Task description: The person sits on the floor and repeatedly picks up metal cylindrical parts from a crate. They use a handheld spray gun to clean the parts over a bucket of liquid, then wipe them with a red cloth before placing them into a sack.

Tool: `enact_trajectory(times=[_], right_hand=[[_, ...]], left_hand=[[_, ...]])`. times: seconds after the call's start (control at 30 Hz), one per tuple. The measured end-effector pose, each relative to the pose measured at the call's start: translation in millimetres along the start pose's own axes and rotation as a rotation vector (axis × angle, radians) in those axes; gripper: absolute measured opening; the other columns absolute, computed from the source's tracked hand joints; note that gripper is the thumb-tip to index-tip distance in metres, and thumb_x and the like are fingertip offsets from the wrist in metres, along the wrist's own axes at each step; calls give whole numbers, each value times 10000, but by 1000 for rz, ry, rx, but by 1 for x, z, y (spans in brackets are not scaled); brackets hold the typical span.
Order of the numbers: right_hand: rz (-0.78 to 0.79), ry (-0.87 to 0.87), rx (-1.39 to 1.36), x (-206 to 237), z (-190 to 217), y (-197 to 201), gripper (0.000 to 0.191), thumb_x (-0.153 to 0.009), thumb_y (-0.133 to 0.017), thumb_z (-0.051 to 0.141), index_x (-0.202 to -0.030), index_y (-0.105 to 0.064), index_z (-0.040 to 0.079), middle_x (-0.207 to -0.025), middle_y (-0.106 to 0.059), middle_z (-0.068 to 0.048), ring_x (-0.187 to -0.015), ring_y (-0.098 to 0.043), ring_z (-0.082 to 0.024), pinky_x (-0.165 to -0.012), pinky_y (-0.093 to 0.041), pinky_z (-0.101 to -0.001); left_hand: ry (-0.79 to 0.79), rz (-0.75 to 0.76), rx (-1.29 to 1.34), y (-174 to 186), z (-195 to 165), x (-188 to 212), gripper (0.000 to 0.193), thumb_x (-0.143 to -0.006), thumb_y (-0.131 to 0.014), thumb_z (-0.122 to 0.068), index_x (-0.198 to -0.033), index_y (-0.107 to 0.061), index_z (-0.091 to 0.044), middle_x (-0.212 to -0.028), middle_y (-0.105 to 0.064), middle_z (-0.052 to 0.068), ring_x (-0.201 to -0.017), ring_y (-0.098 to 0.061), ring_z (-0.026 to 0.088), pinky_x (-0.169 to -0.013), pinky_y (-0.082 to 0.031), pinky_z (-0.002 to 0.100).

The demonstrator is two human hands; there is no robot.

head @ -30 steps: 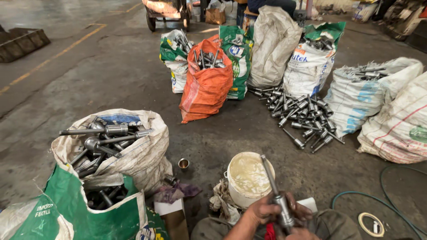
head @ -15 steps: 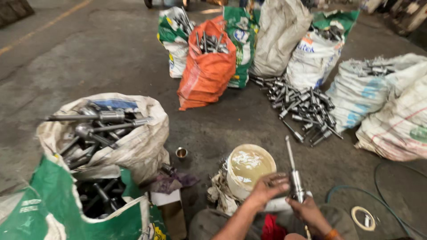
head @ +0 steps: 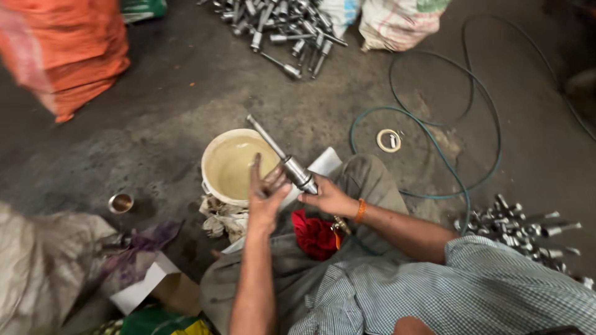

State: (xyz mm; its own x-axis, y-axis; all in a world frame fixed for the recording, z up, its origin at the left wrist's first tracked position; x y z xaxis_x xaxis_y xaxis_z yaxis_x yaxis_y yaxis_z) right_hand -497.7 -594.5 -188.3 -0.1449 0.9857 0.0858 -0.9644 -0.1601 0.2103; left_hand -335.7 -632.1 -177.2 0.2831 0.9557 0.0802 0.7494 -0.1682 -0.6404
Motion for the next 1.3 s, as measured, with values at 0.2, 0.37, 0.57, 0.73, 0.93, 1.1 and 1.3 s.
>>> enact_trajectory(times=[0.2,0.37,0.57,0.73,0.93,1.1,1.3], right_hand=[[236,-1,113,21,17,-10,634,-932,-780,213,-1429,-459,-16,-1238,-644,-46,-1138,-571,-126,-996,-493,-302],[151,39,-61,-10,-7,-13,683,-947,-815,263,-1460,-475,-32,-1227,-662,-79,-1119,-598,-133,-979,-522,-316],[-178,-258,-243,-72,-47,54,638,-894,-819,296,-1316,-416,37,-798,-556,-5,-549,-476,-77,-448,-392,-249],[-402,-344,-278,-161,-35,95,472,-815,-832,304,-1091,-500,113,-711,-521,21,-496,-456,-87,-399,-366,-267],[-371,6,-76,-318,83,155,903,-840,-808,134,-1483,-175,165,-786,-599,-2,-527,-527,-90,-412,-435,-282],[-219,-171,-234,-315,74,158,655,-911,-723,64,-1429,-329,140,-757,-522,-7,-466,-449,-100,-385,-359,-286],[-25,-551,-231,-172,-56,102,367,-920,-777,148,-1151,-501,79,-834,-523,-30,-542,-476,-112,-442,-384,-298]], left_hand=[[-138,263,-6,-46,-14,-19,1196,-694,-912,-172,-1671,-229,-71,-1411,-494,289,-1298,-535,378,-1124,-449,480],[-112,97,106,-33,-2,-21,1230,-725,-949,-297,-1627,-130,-130,-1557,-434,289,-1411,-525,344,-1184,-428,442],[-95,-28,116,6,-33,-29,1029,-813,-870,-242,-1619,-265,-34,-1325,-631,331,-808,-729,279,-709,-591,343],[-177,-130,-198,9,-45,-47,714,-876,-755,-102,-1481,-387,-5,-1266,-670,234,-825,-763,227,-724,-613,313],[-263,-130,-211,21,-50,-63,590,-940,-708,-53,-1459,-431,-2,-1253,-675,215,-889,-748,224,-836,-622,326],[-271,-52,-51,18,-50,-69,759,-977,-705,-417,-1535,-392,-10,-1439,-574,260,-1207,-642,318,-1041,-512,409],[-87,224,348,-6,-45,-54,1247,-826,-555,-873,-1675,-131,-64,-1769,-110,225,-1661,-167,364,-1321,-248,472]])
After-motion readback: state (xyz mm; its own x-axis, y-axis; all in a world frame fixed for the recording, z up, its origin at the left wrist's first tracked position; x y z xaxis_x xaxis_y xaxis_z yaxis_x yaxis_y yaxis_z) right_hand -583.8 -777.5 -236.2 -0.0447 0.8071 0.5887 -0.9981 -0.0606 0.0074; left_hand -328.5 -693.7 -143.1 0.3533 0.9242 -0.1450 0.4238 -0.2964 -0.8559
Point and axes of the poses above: each hand's wrist, its own x-axis away from the middle knuckle, its own y-axis out of the back of the hand, z = x × y, the point moved 9 cm from there along -x, towards the middle knuckle
